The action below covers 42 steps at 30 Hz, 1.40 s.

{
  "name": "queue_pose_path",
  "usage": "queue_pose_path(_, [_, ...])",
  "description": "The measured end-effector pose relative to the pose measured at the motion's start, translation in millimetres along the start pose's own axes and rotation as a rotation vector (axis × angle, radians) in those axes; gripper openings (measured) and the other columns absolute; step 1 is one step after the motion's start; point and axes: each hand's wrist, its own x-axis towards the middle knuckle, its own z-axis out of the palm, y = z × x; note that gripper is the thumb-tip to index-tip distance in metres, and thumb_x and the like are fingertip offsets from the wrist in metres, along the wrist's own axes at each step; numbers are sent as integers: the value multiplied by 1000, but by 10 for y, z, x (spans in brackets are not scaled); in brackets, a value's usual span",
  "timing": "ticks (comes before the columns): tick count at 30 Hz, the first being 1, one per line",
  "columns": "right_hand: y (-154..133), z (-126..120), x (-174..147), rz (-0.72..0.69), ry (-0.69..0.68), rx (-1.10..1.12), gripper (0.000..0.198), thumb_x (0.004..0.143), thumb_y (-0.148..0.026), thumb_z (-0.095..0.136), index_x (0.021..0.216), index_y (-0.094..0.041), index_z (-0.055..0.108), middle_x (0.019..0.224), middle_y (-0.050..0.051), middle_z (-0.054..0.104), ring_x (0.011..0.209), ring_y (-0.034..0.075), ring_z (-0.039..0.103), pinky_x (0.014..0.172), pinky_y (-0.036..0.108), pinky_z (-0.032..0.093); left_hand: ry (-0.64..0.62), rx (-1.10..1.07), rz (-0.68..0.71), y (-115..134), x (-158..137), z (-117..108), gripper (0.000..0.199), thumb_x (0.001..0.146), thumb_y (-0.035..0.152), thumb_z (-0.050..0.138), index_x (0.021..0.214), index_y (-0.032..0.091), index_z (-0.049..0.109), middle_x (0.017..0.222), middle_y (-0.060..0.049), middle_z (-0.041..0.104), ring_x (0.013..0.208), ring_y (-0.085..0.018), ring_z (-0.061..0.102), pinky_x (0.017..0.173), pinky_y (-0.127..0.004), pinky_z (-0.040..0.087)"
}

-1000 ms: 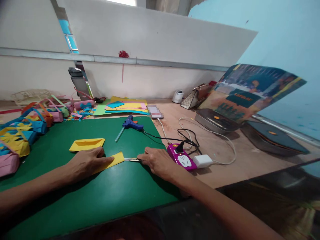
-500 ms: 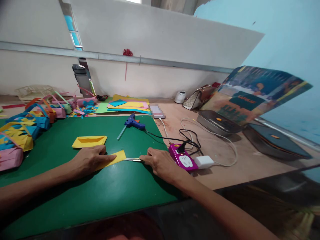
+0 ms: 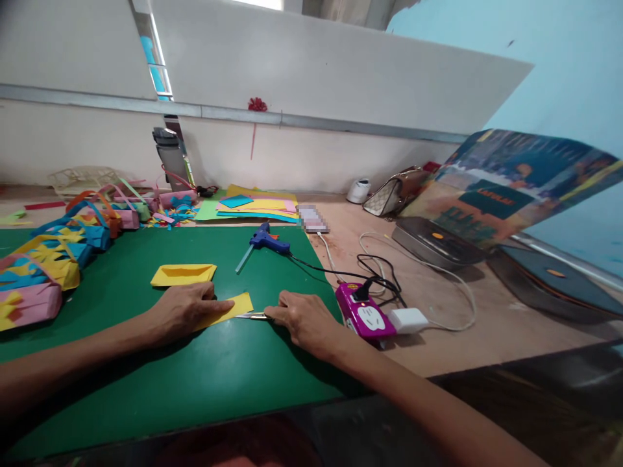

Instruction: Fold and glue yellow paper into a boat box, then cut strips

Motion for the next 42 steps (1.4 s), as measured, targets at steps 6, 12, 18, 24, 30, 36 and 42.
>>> queue_pose_path(6, [-31,13,35,-27,-12,-22,23,91,-14,40,91,-21,61,74,1,50,62,11,42,54,25,21,5,50,9,14,6,-27,33,92,29,39,120,35,55,78,-2,50,63,-14,43,52,-25,20])
queue_pose_path(12, [-127,31,128,-51,-8,-65,24,91,-16,41,97,-23,63,74,1,49,61,11,40,52,26,19,23,56,9,15,-2,-29,32,91,28,41,119,36,56,77,-1,51,63,-14,44,52,-26,18])
queue_pose_path(18, [-135,58,144,-30,11,-21,23,89,-14,42,97,-23,62,76,1,50,62,11,41,52,25,20,31,53,23,15,1,-24,30,92,31,40,117,33,56,80,-1,51,65,-14,44,52,-24,23])
queue_pose_path(24, [-53,65,111,27,41,-12,21,89,-16,43,93,-21,63,72,1,48,60,11,39,52,25,19,41,95,93,96,133,-36,29,93,29,39,117,33,55,79,-1,50,63,-14,45,52,-23,25])
queue_pose_path(30, [11,61,19,59,95,-15,23,88,-12,41,94,-21,62,71,1,46,59,11,38,52,24,20,52,105,118,181,311,-20,29,94,32,37,116,33,54,80,-1,50,63,-14,46,51,-23,26])
queue_pose_path(36, [126,62,-54,104,161,16,30,85,-8,43,103,-22,62,74,1,48,61,11,42,53,23,23,44,89,105,260,533,-17,26,93,32,39,109,30,58,79,-2,50,63,-15,50,50,-23,31])
queue_pose_path(42, [204,69,-44,160,150,25,28,88,-14,40,99,-23,65,72,1,47,59,11,41,52,23,21,58,51,95,219,560,-66,30,91,22,40,113,29,60,85,-4,56,66,-15,54,57,-24,39])
